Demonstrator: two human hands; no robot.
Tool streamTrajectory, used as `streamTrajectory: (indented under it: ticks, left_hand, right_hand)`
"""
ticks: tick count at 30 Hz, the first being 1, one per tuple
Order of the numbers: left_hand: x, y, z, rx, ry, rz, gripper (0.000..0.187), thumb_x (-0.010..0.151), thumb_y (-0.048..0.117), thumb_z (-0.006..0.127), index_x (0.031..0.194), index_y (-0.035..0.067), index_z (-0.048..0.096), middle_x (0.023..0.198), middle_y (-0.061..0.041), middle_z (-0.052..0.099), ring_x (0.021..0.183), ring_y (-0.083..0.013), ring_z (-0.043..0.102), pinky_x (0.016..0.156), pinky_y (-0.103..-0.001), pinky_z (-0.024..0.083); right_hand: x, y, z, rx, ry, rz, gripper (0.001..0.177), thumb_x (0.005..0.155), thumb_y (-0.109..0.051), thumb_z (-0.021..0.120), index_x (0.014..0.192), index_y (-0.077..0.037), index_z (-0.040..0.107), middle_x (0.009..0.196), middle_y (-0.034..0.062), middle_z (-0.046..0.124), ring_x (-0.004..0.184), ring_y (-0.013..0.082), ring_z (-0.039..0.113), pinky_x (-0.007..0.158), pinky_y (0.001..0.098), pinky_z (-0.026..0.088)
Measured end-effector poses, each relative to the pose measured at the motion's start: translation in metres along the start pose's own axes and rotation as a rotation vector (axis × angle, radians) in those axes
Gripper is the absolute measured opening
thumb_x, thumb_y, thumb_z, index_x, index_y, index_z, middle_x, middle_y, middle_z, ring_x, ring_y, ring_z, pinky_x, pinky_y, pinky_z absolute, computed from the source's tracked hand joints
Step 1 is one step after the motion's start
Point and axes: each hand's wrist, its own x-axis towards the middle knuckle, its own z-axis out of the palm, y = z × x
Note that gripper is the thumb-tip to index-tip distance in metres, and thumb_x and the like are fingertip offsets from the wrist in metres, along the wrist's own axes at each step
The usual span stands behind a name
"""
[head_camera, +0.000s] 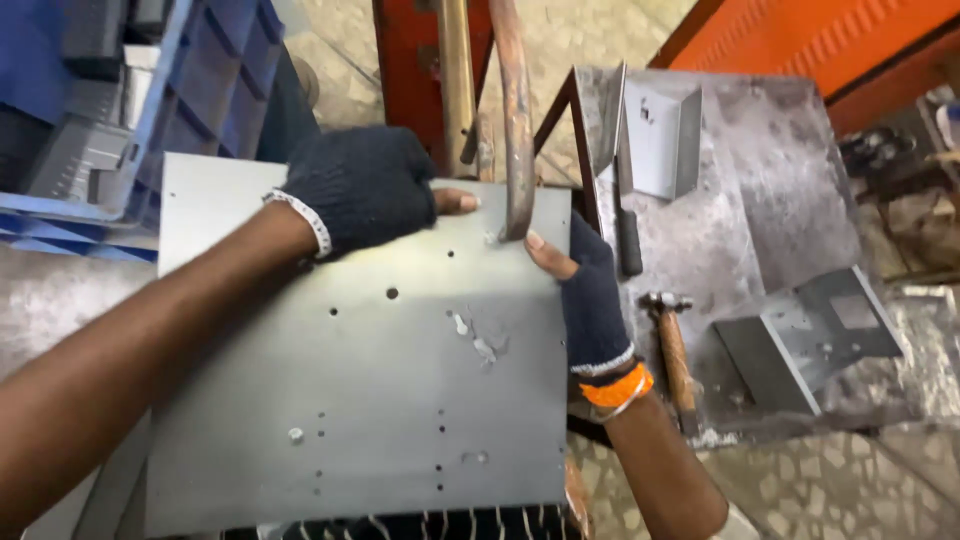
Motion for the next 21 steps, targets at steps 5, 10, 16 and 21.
streamTrajectory:
  ticks: [5, 10, 16, 21]
  left_hand:
    - [-0.002, 0.002, -0.009, -0.036, 0.034, 0.015, 0.067, 0.082, 0.077, 0.062, 0.078, 0.014, 0.082, 0.069, -0.013, 0.073, 0.062, -0.0284, 0.072, 0.066, -0.044, 0.056]
    - [0.005, -0.003, 0.001, -0.006, 0.03, 0.001, 0.073, 0.085, 0.08, 0.059, 0.071, 0.011, 0.08, 0.065, -0.013, 0.071, 0.059, -0.0272, 0.069, 0.063, -0.046, 0.054]
    - [0.0, -0.001, 0.0, -0.052, 0.039, -0.042, 0.073, 0.084, 0.079, 0.06, 0.067, 0.01, 0.078, 0.059, -0.013, 0.069, 0.053, -0.0253, 0.066, 0.059, -0.045, 0.052]
    - [0.008, -0.007, 0.004, -0.042, 0.052, 0.0, 0.075, 0.085, 0.079, 0.061, 0.066, 0.008, 0.077, 0.057, -0.013, 0.067, 0.051, -0.0246, 0.065, 0.058, -0.044, 0.052]
  right_hand:
    - [0.004, 0.004, -0.006, 0.024, 0.047, 0.024, 0.038, 0.09, -0.014, 0.065, 0.126, -0.001, 0.065, 0.109, 0.0065, 0.072, 0.094, 0.014, 0.069, 0.085, 0.0297, 0.057]
    - [0.01, -0.001, -0.005, 0.051, 0.016, -0.005, 0.033, 0.098, -0.014, 0.064, 0.126, 0.004, 0.067, 0.11, 0.0041, 0.071, 0.095, 0.0091, 0.065, 0.085, 0.0256, 0.054]
    - [0.021, 0.018, -0.016, -0.095, 0.057, -0.063, 0.035, 0.095, -0.015, 0.07, 0.125, 0.003, 0.069, 0.107, 0.0031, 0.071, 0.093, 0.0084, 0.064, 0.084, 0.0252, 0.054]
    - [0.018, 0.011, -0.012, -0.075, 0.035, -0.048, 0.035, 0.096, -0.018, 0.069, 0.125, 0.002, 0.069, 0.107, 0.0022, 0.071, 0.093, 0.0076, 0.064, 0.084, 0.0249, 0.054]
